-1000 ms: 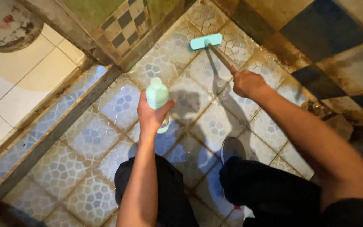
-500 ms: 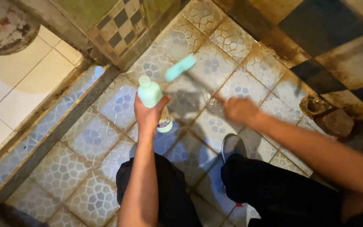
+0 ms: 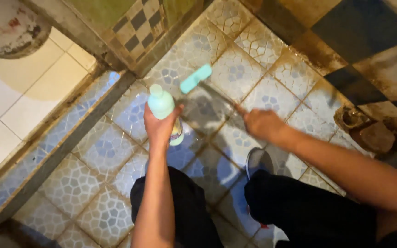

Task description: The person scrubs a tiled floor with a long-handled brush while holding a bottle of cleaning liquid. They repeatedly apply the liquid and scrub the same small area near a drain, moving the brush back and forth across the wet tiles.

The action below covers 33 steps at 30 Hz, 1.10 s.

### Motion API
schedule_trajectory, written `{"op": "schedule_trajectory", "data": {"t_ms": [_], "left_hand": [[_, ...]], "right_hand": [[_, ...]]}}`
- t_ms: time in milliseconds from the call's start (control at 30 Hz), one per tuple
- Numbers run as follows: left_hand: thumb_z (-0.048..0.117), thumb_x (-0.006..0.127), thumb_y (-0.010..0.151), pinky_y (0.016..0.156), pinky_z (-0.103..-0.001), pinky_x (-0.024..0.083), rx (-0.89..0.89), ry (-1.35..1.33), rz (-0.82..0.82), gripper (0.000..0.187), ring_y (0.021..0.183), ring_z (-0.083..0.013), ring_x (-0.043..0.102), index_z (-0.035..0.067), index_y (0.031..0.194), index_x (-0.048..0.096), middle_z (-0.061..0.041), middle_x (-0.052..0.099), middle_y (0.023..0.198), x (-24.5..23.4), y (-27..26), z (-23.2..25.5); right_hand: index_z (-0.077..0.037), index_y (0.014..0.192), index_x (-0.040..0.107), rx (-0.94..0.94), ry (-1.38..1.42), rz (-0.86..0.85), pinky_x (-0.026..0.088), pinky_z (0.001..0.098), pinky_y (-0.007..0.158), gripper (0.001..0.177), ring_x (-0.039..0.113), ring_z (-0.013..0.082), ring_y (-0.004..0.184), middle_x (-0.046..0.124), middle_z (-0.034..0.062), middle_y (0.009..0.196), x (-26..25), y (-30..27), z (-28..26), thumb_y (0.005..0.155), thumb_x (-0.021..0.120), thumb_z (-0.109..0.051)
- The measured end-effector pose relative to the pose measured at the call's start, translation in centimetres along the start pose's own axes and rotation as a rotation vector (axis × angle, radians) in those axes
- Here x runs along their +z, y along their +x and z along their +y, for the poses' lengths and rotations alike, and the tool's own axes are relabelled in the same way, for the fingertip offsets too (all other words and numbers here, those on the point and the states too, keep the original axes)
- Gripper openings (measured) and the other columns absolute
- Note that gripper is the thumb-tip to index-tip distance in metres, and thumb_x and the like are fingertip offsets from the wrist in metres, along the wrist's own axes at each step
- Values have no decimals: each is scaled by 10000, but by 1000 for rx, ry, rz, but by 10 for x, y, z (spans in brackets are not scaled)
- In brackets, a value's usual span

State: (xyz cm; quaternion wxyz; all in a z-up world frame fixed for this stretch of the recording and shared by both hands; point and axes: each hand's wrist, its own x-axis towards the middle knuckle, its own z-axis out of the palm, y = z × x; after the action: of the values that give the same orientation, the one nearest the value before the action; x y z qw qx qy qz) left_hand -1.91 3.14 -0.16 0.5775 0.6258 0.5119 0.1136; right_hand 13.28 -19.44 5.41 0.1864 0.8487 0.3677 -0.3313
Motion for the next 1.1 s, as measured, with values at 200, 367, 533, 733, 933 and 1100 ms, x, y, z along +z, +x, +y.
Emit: {"op": "schedule_trajectory", "data": {"t_ms": [200, 367, 533, 733, 933, 1100], "left_hand": [[331, 945, 611, 1069, -562, 454, 80, -45, -48, 802, 1267, -416, 595, 119, 1302, 598, -201, 674, 1257, 14, 0, 9], [320, 926, 618, 1083, -558, 445, 68, -50, -84, 816, 1300, -406, 571, 122, 1330, 578, -199, 653, 1303, 23, 3, 2], [348, 944, 608, 1067, -535, 479, 75, 67, -92, 767, 1229, -393, 622, 144, 1270, 614, -181, 695, 1213, 37, 7, -3], [336, 927, 646, 1029, -570, 481, 116, -5, -167, 732, 1227, -433, 619, 85, 1253, 602, -223, 691, 1209, 43, -14, 16], [387, 944, 616, 1012, -536, 496, 191, 54, -197, 691, 1176, -397, 651, 121, 1171, 629, -171, 716, 1123, 54, -1, -6], [363, 932, 640, 1020, -534, 475, 162, 15, -203, 679, 1197, -384, 643, 106, 1187, 621, -180, 707, 1150, 52, -13, 8]], "right_hand": [[-42, 1287, 589, 241, 142, 95, 582, 617, 789, 426, 777, 422, 892, 762, 209, 810, 12, 64, 74, 987, 341, -216], [9, 1085, 765, 319, 422, 39, 560, 599, 855, 544, 790, 370, 798, 762, 211, 678, -7, 12, 28, 1012, 290, -244], [-36, 1437, 581, 339, 252, 26, 549, 661, 870, 529, 735, 473, 1049, 758, 292, 1069, 17, 29, 64, 961, 376, -141], [23, 1244, 734, 264, 321, -12, 571, 575, 905, 458, 767, 449, 968, 776, 322, 978, 33, 10, 69, 931, 446, -148], [-87, 1579, 391, 434, 393, 1, 600, 607, 707, 684, 747, 347, 537, 747, 219, 708, 31, 33, 109, 909, 486, -182], [16, 1252, 711, 399, 320, -80, 602, 541, 821, 447, 768, 403, 842, 775, 277, 904, 29, 21, 98, 935, 457, -171]]}}
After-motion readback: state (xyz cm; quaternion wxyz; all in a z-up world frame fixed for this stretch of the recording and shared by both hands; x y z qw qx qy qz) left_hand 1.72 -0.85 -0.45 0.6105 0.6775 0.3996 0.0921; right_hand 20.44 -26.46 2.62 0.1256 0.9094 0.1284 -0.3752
